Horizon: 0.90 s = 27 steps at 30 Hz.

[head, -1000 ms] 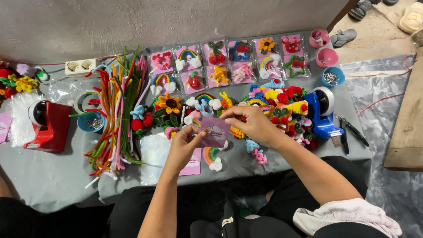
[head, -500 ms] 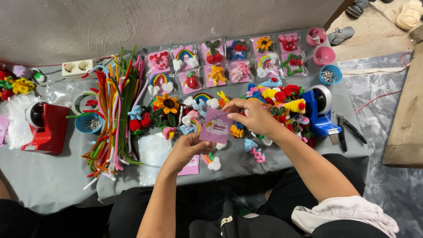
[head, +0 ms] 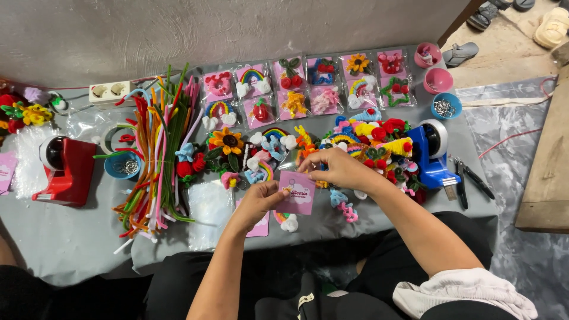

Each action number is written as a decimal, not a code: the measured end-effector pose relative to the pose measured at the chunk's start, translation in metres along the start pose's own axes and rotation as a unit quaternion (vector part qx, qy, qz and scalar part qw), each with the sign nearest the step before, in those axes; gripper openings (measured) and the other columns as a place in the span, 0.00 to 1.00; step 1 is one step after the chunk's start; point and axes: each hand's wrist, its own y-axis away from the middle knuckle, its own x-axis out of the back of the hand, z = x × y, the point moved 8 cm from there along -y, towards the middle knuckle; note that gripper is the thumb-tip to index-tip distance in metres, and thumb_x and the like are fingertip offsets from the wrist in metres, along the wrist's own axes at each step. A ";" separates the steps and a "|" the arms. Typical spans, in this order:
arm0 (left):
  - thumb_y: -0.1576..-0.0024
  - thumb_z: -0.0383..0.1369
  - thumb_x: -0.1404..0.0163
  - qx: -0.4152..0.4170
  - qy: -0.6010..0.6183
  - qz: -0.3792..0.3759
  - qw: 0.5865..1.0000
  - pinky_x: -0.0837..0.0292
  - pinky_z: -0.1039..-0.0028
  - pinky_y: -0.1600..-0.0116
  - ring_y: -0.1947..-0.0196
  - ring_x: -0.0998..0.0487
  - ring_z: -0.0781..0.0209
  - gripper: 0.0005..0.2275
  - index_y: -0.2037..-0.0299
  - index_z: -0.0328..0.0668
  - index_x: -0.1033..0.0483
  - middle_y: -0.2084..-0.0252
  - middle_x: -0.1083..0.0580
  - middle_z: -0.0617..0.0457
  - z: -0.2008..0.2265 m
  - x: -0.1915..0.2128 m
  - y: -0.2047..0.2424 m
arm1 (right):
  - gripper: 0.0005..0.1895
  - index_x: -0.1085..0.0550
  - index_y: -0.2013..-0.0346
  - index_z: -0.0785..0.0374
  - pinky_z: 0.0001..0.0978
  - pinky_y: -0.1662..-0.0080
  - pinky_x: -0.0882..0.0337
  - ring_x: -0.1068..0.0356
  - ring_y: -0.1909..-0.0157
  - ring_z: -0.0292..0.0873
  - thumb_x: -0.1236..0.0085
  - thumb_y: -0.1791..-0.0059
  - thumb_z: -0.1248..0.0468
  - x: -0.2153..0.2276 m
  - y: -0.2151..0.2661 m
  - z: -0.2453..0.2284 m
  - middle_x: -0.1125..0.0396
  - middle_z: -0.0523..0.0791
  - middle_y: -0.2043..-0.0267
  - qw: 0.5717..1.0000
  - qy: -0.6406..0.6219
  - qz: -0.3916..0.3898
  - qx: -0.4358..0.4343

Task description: The person is placing handcrafted pipe-cleaner accessories into small plastic bags, sometimes attaching them to backing cards first, while another person assists by moving items.

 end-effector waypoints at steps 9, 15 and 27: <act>0.41 0.26 0.44 -0.014 -0.012 0.015 1.000 0.24 0.77 0.62 0.69 0.20 0.66 0.04 0.60 0.34 0.18 0.69 0.20 0.52 0.016 -0.009 0.008 | 0.09 0.18 0.61 0.56 0.45 0.47 0.30 0.27 0.52 0.51 0.43 0.51 0.66 -0.012 -0.002 0.011 0.24 0.47 0.61 0.998 0.045 -0.045 -0.011; 0.41 0.26 0.44 -0.018 -0.019 0.015 1.000 0.26 0.79 0.64 0.71 0.22 0.67 0.03 0.61 0.34 0.18 0.70 0.21 0.53 0.022 -0.013 0.011 | 0.07 0.18 0.64 0.58 0.45 0.47 0.30 0.27 0.53 0.49 0.44 0.52 0.68 -0.012 -0.002 0.008 0.25 0.46 0.61 0.998 0.050 -0.048 0.007; 0.40 0.28 0.45 -0.066 -0.015 0.128 0.989 0.22 0.66 0.52 0.61 0.20 0.60 0.11 0.51 0.29 0.20 0.61 0.20 0.45 0.025 0.035 0.011 | 0.07 0.19 0.56 0.59 0.30 0.50 0.31 0.34 0.59 0.33 0.39 0.49 0.66 0.108 0.017 0.036 0.33 0.41 0.66 0.967 -0.056 0.226 0.106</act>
